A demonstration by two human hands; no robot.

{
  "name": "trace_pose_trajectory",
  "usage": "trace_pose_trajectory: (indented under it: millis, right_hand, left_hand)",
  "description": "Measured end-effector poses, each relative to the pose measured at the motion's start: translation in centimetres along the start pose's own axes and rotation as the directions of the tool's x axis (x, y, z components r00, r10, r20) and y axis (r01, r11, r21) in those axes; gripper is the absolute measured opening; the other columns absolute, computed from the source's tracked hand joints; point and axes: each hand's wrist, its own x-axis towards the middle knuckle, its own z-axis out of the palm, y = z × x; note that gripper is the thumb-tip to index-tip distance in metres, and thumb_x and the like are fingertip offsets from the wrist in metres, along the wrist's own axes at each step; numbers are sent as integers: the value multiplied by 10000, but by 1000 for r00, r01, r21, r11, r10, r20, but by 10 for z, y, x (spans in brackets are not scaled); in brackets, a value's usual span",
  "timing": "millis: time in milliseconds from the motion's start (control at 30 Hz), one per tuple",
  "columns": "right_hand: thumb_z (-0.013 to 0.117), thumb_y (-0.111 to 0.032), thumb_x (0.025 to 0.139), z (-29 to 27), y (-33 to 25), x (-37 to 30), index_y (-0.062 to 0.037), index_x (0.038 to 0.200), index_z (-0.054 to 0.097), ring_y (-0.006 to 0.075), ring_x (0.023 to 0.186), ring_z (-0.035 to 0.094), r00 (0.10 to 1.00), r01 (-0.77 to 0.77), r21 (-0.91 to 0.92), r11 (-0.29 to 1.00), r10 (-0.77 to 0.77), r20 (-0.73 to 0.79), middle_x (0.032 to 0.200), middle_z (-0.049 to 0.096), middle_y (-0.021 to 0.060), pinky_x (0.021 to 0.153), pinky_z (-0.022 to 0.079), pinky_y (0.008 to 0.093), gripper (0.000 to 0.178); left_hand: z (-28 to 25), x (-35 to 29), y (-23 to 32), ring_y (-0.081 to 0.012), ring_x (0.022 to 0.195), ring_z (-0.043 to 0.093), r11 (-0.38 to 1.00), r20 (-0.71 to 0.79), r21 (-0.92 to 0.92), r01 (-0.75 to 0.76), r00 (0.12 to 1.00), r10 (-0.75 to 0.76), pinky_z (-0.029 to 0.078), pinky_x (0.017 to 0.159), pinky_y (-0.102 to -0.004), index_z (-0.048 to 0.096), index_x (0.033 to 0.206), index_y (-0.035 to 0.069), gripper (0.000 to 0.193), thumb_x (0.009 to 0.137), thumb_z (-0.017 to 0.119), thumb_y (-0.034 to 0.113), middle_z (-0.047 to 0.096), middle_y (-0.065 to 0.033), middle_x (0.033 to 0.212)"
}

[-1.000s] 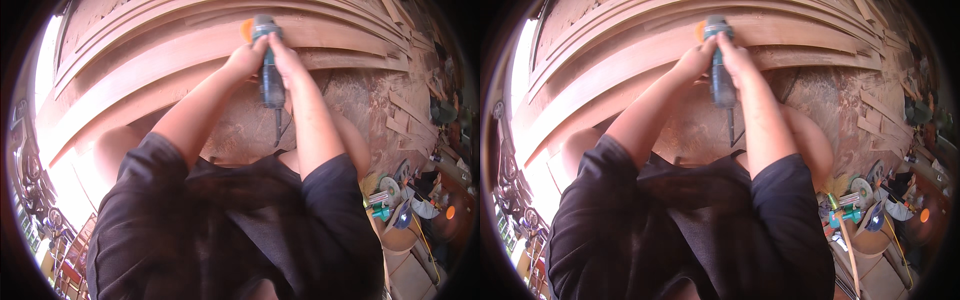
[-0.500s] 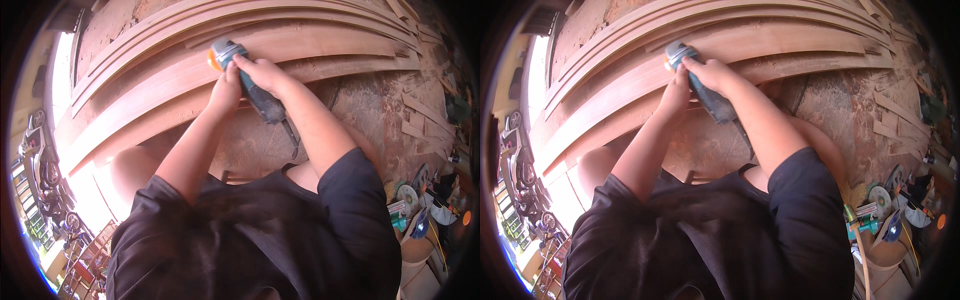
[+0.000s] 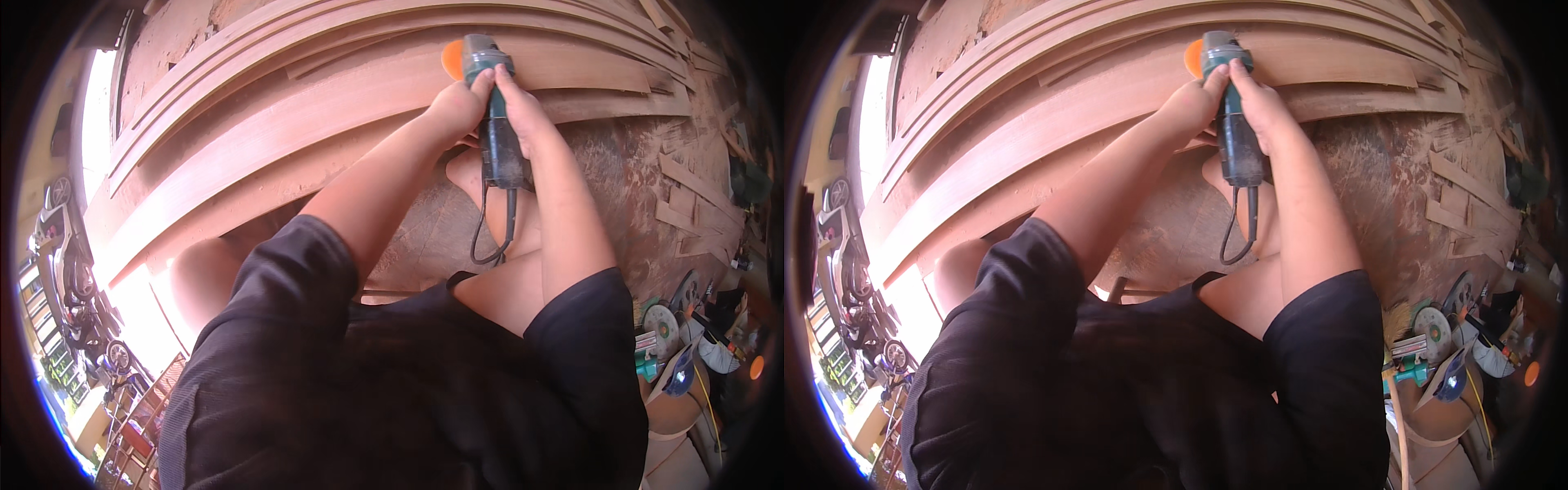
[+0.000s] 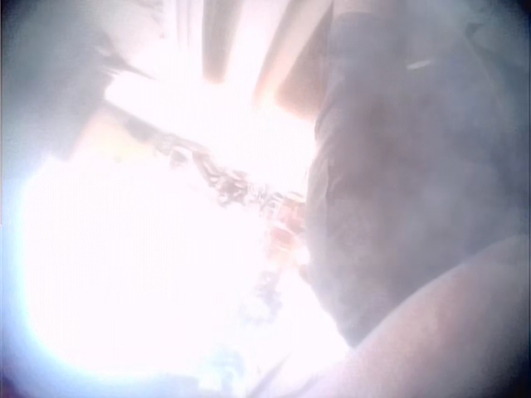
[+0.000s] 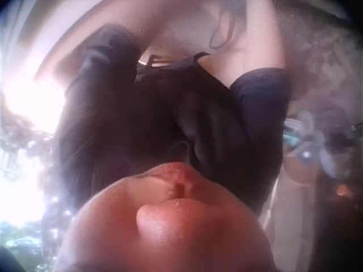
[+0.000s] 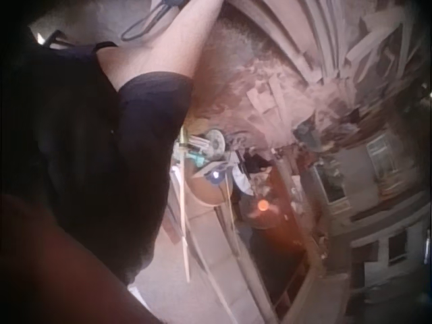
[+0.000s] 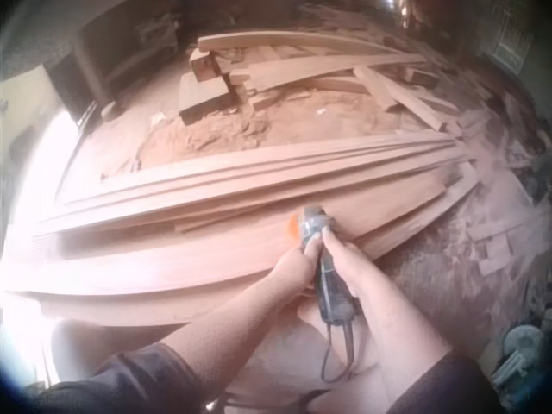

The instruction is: The person uses a handheld electric sander to smooth the surface of a long wooden plank. They move the sander back and forth along the plank, occasionally repositioning it with their left hand.

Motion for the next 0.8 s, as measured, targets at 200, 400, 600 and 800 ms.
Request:
trace_pose_trajectory:
  millis: [200, 400, 600, 800]
  right_hand:
    - [639, -636, 1040, 133, 8, -8, 87, 1231, 668, 207, 808, 733, 935, 97, -245, 965, -4, 355, 1002, 752, 147, 739, 610, 341, 749]
    - [620, -666, 1035, 179, 10, -7, 195, 1385, 590, 299, 1089, 725, 895, 243, -533, 810, 24, 445, 1236, 721, 284, 958, 580, 367, 930]
    - [654, -702, 992, 58, -16, 3, 114, 1202, 689, 236, 826, 750, 952, 72, -369, 926, 47, 303, 1006, 762, 181, 727, 617, 348, 844]
    - [641, -629, 1044, -21, -27, -1, 9, 1334, 689, 193, 909, 742, 999, 32, -125, 992, -32, -3, 1092, 761, 131, 804, 609, 338, 703]
  left_hand:
    - [-96, -77, -54, -252, 967, 717, 991, -393, -107, -80, 919, 32, 618, 854, -413, 574, 1430, -56, 775, 1134, 374, 632, 715, -197, 1134]
    - [-104, -99, -74, -237, 1090, 691, 943, -553, -250, -221, 832, 48, 539, 974, -362, 519, 1531, -32, 779, 1161, 287, 613, 706, -162, 1274]
    - [-30, -19, -59, -460, 1107, 741, 972, -421, -10, -234, 883, 208, 554, 984, -503, 634, 1285, -131, 819, 1131, 373, 630, 734, -344, 1160]
    - [28, 8, 15, -392, 921, 790, 992, -132, 93, -88, 986, 100, 673, 681, -448, 688, 1169, -157, 840, 1107, 407, 633, 749, -316, 1058]
